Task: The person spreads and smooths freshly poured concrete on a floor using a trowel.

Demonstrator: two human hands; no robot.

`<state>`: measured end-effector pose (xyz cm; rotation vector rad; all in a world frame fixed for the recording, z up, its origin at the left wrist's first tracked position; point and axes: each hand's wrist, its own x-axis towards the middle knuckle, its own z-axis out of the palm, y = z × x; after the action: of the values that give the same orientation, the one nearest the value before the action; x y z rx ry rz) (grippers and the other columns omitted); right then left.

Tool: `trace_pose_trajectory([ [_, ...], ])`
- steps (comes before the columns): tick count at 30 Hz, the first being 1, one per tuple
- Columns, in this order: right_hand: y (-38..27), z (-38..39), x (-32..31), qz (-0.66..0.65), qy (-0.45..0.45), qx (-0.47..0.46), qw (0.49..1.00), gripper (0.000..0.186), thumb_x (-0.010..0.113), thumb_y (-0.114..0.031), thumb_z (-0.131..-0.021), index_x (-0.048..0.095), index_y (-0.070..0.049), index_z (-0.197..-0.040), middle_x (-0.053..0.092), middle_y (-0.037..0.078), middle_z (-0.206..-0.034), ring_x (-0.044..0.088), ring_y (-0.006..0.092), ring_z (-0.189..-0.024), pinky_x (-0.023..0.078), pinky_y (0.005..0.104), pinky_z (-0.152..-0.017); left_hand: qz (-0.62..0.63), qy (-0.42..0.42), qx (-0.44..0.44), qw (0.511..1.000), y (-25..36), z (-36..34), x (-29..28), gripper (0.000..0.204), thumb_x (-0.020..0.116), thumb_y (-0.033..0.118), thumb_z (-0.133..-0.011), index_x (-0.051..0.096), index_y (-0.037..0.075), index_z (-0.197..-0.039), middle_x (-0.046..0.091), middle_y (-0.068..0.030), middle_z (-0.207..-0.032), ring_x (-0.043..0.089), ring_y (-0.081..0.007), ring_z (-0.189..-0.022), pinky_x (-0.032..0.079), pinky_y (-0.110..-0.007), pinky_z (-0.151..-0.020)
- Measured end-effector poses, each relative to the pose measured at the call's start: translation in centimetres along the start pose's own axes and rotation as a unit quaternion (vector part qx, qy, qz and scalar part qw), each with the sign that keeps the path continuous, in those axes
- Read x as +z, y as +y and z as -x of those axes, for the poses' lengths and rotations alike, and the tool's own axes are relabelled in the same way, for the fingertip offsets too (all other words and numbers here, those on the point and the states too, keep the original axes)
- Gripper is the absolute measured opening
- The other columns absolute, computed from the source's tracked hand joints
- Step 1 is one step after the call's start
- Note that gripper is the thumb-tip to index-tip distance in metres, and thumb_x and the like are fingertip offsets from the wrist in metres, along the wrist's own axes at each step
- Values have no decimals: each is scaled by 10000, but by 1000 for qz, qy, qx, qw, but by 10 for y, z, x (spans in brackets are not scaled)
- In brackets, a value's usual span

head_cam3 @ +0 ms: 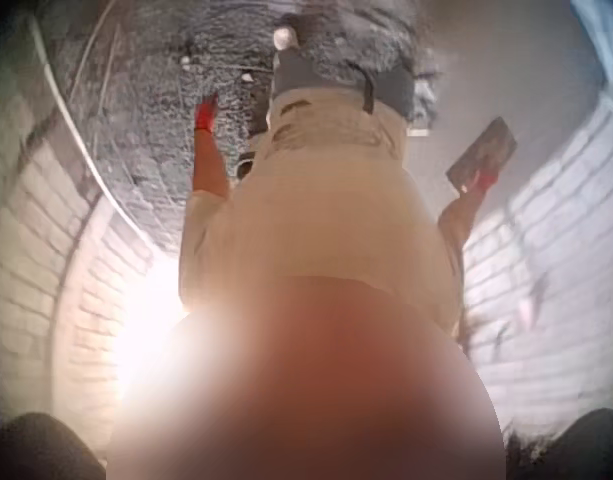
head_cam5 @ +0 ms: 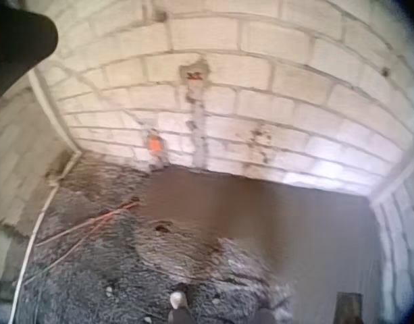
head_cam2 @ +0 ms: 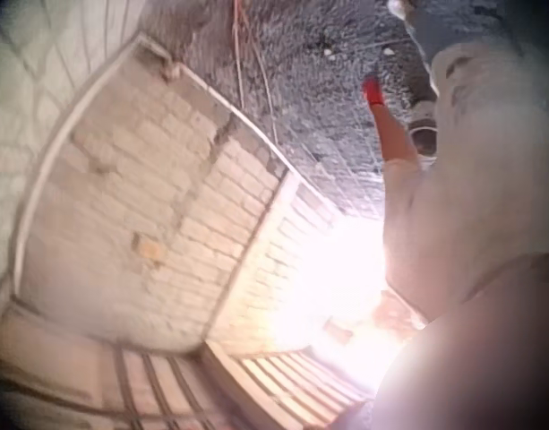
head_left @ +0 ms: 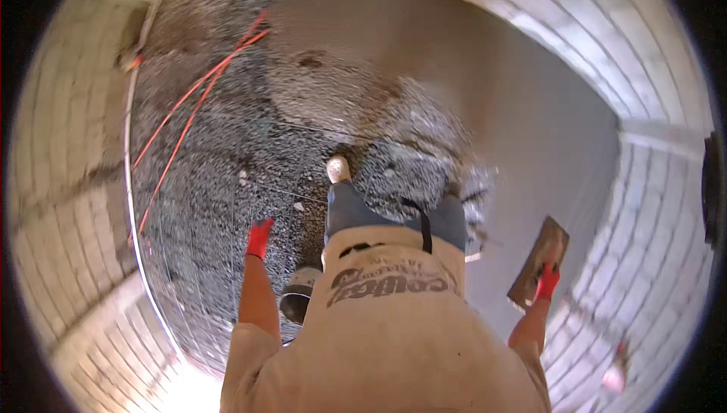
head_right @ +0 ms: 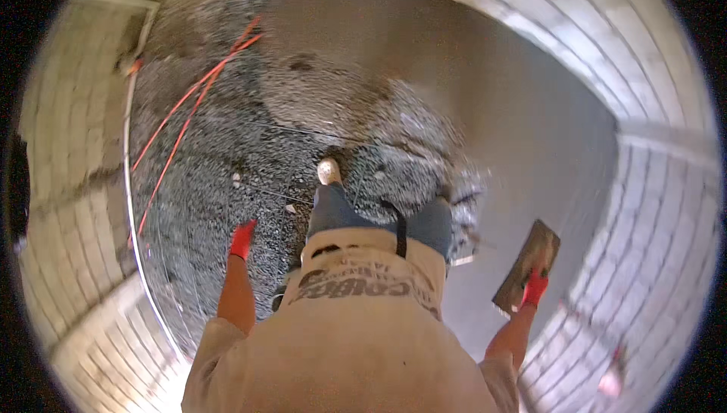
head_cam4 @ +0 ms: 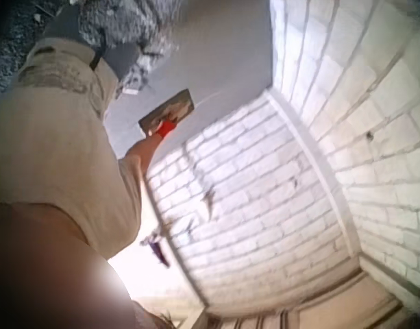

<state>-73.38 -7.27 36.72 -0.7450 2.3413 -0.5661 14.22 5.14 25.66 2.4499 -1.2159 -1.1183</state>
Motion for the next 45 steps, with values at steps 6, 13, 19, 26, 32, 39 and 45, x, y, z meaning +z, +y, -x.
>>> trace_pose_trajectory([
  [6,47,118,43,168,140,-7,976,498,625,-296,-773,581,46,-1132,648,231,-1011,619,341,-897,480,398,-796,419,51,-111,900,22,-168,-127,348,591,347,-868,617,67,-1073,637,-17,-854,580,-137,-663,437,-264,-544],
  [13,143,233,105,71,204,153,964,422,636,-316,-759,628,47,-975,650,243,-847,615,371,-782,471,444,-698,309,-74,-103,943,132,-208,-86,522,592,483,-832,584,86,-1171,612,-79,-1066,603,-182,-887,486,-348,-711],
  [19,175,301,178,-95,217,230,944,361,643,-284,-768,627,66,-854,649,217,-754,607,312,-683,467,437,-631,105,-138,13,985,79,-237,-27,456,597,478,-831,559,141,-1136,603,-83,-998,613,-265,-786,505,-431,-685],
  [26,243,334,180,-116,235,287,921,359,635,-310,-770,642,47,-804,652,202,-733,630,290,-666,471,422,-599,161,-260,-154,940,153,-254,0,617,626,441,-816,521,-26,-1205,636,-122,-1011,611,-234,-834,492,-346,-745],
  [32,188,223,172,-79,94,269,955,388,636,-326,-768,649,34,-913,666,197,-788,652,328,-742,492,427,-647,196,-96,-25,975,188,-274,-5,575,635,375,-840,507,-33,-1223,615,-100,-1090,561,-218,-951,423,-324,-859],
  [39,76,-19,168,-44,-42,66,996,466,604,-154,-794,505,31,-1210,631,164,-963,613,229,-847,489,332,-732,80,-83,113,987,258,-191,41,405,584,230,-893,518,4,-1222,610,-90,-1129,552,-166,-1014,421,-302,-889],
  [45,-45,-174,199,0,-106,-70,992,539,573,-148,-783,463,-34,-1298,596,201,-1149,576,246,-1077,447,337,-899,53,-76,-73,993,255,-140,75,419,614,243,-868,524,12,-1205,606,-84,-1102,547,-145,-983,419,-278,-861],
])
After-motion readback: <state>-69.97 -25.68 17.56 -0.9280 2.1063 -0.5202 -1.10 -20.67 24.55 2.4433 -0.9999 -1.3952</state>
